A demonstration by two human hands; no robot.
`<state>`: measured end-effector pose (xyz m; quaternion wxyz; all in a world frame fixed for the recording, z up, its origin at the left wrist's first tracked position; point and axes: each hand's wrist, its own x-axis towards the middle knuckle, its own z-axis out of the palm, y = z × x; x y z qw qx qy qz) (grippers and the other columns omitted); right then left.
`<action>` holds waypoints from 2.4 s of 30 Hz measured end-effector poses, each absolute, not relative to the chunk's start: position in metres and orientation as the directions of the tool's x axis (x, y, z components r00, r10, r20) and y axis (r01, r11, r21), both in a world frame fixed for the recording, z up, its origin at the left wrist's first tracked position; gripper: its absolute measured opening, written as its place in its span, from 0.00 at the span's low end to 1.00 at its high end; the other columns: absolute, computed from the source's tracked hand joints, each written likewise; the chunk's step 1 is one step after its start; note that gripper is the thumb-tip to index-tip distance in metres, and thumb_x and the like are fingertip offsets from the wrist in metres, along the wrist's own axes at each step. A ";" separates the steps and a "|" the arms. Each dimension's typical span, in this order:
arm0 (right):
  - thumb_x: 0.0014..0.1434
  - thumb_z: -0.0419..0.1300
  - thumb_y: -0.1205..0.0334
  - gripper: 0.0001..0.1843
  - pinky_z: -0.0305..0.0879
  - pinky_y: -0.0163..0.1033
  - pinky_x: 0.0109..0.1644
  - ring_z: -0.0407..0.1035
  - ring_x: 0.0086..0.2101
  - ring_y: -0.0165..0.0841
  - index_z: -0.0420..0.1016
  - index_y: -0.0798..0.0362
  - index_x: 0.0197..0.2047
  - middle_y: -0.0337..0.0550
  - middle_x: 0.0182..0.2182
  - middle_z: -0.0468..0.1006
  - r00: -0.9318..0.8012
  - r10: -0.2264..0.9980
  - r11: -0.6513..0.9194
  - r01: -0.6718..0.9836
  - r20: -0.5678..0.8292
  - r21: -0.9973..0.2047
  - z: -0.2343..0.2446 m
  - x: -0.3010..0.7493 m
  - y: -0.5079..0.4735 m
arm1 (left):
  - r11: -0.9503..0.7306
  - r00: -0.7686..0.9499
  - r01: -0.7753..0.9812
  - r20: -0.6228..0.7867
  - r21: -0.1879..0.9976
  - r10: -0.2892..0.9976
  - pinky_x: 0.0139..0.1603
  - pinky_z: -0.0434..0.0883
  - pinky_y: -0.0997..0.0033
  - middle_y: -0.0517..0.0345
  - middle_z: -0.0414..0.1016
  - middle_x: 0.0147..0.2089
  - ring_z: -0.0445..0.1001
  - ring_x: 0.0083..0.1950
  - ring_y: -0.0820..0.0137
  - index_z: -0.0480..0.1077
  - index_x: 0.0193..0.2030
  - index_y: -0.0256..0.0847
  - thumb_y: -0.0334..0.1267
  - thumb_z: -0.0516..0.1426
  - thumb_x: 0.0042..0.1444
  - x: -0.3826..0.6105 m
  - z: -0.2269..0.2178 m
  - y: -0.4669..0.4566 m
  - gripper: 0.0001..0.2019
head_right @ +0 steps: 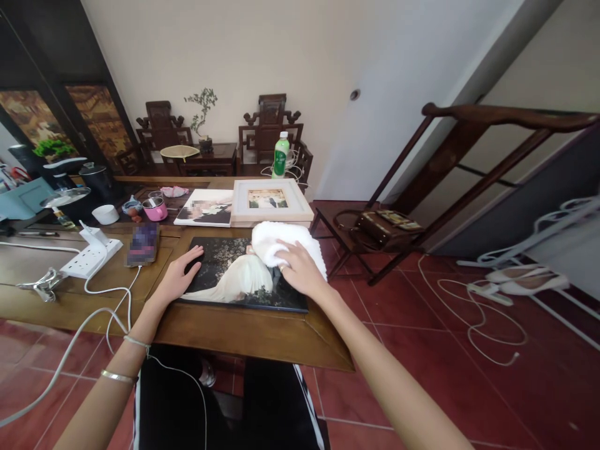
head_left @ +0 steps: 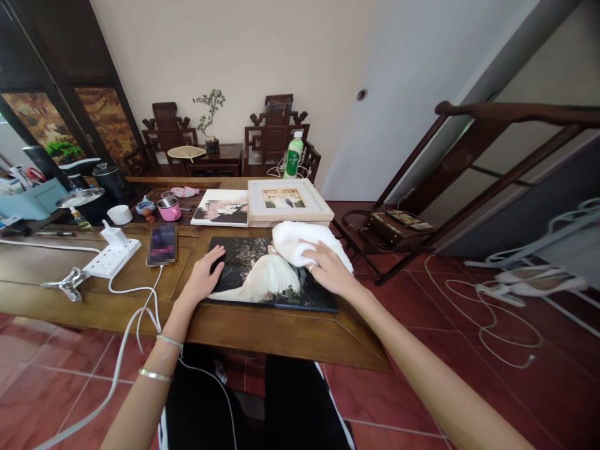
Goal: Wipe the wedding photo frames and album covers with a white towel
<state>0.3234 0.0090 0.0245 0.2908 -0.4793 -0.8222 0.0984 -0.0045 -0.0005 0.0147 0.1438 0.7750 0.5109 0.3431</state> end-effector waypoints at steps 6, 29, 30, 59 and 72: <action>0.45 0.50 0.74 0.13 0.44 0.61 0.67 0.56 0.62 0.42 0.72 0.50 0.29 0.49 0.61 0.65 -0.532 0.768 0.639 0.673 0.357 -0.373 0.031 0.320 -0.091 | -0.433 0.230 0.696 0.392 0.573 0.890 0.67 0.59 0.54 0.46 0.68 0.62 0.63 0.65 0.60 0.69 0.56 0.36 0.39 0.49 0.61 -0.003 0.015 0.000 0.20; 0.50 0.50 0.73 0.17 0.43 0.62 0.66 0.53 0.63 0.44 0.75 0.55 0.40 0.56 0.60 0.67 -0.503 0.795 0.597 0.750 0.340 -0.285 0.027 0.306 -0.032 | -0.437 0.247 0.692 0.381 0.575 0.891 0.67 0.58 0.56 0.44 0.67 0.62 0.62 0.66 0.61 0.69 0.57 0.34 0.41 0.49 0.62 -0.004 0.016 -0.001 0.20; 0.49 0.50 0.74 0.17 0.43 0.63 0.66 0.51 0.64 0.45 0.75 0.54 0.39 0.55 0.60 0.66 -0.528 0.779 0.619 0.735 0.339 -0.279 0.028 0.305 -0.051 | -0.437 0.246 0.695 0.381 0.572 0.891 0.67 0.58 0.56 0.44 0.67 0.62 0.62 0.66 0.61 0.69 0.56 0.35 0.41 0.49 0.62 -0.004 0.016 0.000 0.20; 0.49 0.51 0.74 0.21 0.32 0.67 0.66 0.38 0.67 0.49 0.75 0.53 0.44 0.46 0.65 0.59 -0.672 0.719 0.692 0.668 0.179 -0.274 0.048 0.249 -0.092 | -0.438 0.249 0.703 0.382 0.561 0.890 0.67 0.58 0.54 0.44 0.66 0.63 0.62 0.66 0.60 0.68 0.57 0.33 0.40 0.49 0.62 -0.004 0.011 0.001 0.20; 0.58 0.48 0.69 0.22 0.41 0.61 0.65 0.50 0.64 0.44 0.70 0.56 0.55 0.56 0.58 0.69 -0.628 0.756 0.654 0.718 0.183 -0.239 0.049 0.238 0.017 | -0.443 0.261 0.694 0.375 0.568 0.890 0.68 0.56 0.54 0.43 0.65 0.64 0.60 0.67 0.61 0.67 0.58 0.32 0.41 0.49 0.62 -0.006 0.011 -0.001 0.21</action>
